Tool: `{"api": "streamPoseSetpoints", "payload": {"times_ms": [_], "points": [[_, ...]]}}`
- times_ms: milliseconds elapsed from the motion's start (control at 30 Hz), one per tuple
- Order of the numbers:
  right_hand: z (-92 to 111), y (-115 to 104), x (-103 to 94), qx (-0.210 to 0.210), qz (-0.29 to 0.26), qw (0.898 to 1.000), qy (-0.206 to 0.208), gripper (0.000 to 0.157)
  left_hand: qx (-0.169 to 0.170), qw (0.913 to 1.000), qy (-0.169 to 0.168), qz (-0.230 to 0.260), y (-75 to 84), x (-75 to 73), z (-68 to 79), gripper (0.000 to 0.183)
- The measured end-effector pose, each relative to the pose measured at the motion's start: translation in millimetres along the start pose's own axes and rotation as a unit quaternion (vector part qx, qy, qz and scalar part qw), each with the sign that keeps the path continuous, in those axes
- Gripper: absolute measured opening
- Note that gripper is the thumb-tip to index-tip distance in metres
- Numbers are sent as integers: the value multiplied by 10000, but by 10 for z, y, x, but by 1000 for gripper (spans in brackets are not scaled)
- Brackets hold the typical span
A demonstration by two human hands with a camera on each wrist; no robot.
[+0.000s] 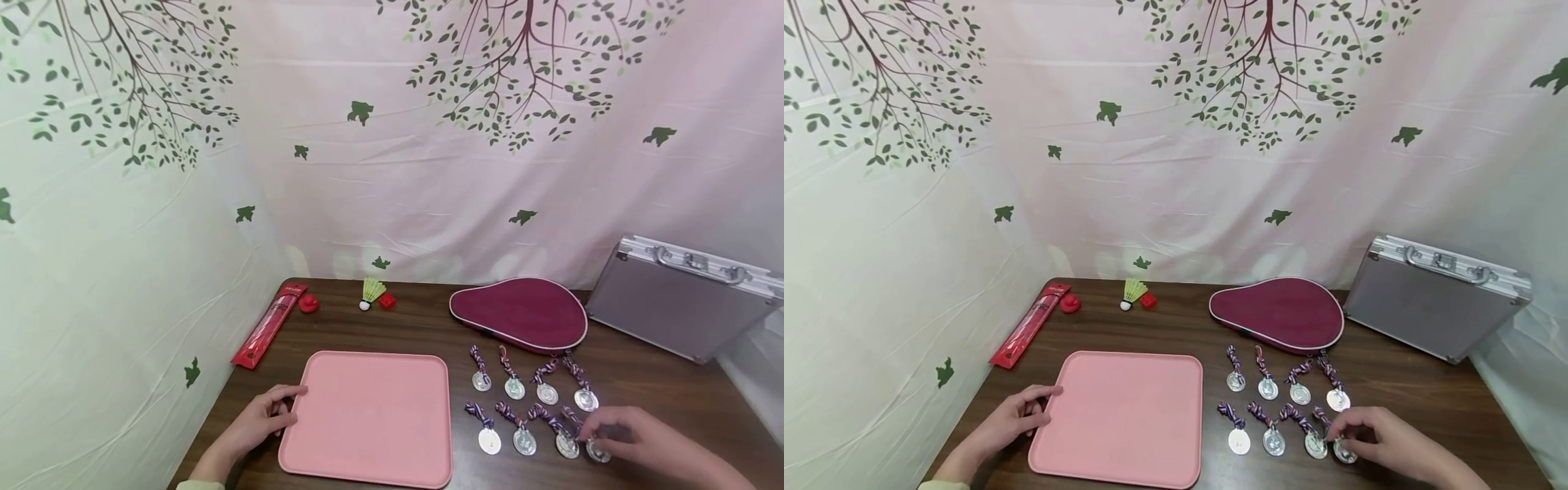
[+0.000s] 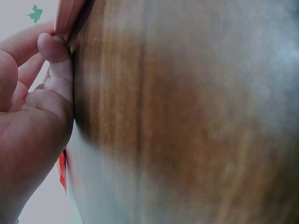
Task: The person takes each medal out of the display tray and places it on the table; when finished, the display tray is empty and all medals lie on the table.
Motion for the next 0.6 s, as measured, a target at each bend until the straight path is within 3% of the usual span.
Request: {"api": "streamPoseSetpoints", "payload": {"times_ms": [167, 400, 600], "points": [[92, 33, 22, 55, 348, 9993, 157, 39, 6, 10000, -7, 20, 3, -6, 7, 48], [92, 6, 43, -406, 790, 9952, 409, 50, -67, 10000, -33, 26, -20, -9, 4, 48], [78, 35, 44, -103, 1062, 9925, 588, 50, -113, 9999, -14, 46, -12, -11, 7, 48]]}}
Point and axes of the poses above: each hand's wrist, its own z-axis away from the middle knuckle, its own x-axis out of the palm, y = z × x, the point moved 9 cm from there along -z, towards the middle knuckle, and after that the axes turned 3 degrees about -z, right-handed, at the moved point
